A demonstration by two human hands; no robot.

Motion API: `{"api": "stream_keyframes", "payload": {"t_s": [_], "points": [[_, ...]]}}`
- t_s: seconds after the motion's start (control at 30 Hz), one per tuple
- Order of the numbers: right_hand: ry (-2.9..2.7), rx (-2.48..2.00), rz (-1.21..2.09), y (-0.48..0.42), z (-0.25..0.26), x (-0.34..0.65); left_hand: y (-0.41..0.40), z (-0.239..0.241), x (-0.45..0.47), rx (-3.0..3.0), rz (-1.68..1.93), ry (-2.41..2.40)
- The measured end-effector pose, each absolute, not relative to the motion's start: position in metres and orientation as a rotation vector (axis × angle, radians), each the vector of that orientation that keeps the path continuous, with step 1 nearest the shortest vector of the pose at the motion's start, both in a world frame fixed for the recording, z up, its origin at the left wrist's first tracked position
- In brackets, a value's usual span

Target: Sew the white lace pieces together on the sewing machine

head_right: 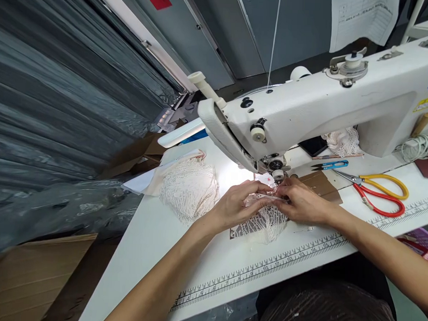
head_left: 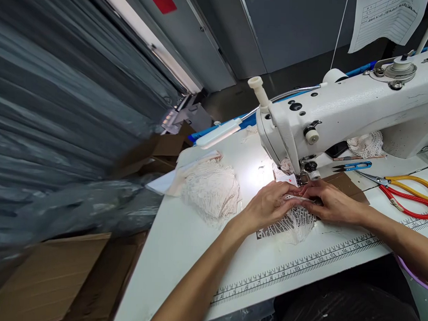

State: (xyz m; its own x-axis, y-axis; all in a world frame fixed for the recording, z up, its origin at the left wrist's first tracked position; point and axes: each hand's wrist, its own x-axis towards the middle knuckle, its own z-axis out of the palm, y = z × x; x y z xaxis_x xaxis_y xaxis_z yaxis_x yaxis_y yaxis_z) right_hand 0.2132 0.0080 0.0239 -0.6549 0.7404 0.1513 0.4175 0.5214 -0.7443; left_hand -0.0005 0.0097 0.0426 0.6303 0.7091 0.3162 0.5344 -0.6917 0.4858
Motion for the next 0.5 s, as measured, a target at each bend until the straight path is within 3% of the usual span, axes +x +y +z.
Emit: {"api": "stream_keyframes", "payload": {"t_s": [0.33,0.5], "points": [[-2.244,-0.901,1.268,0.012,0.026,0.217,0.003,0.045,-0.010,1.862,0.663,1.095],[-1.911,-0.931,1.870,0.009,0.030,0.207,0.014,0.061,-0.018,1.933,0.487,1.174]]}}
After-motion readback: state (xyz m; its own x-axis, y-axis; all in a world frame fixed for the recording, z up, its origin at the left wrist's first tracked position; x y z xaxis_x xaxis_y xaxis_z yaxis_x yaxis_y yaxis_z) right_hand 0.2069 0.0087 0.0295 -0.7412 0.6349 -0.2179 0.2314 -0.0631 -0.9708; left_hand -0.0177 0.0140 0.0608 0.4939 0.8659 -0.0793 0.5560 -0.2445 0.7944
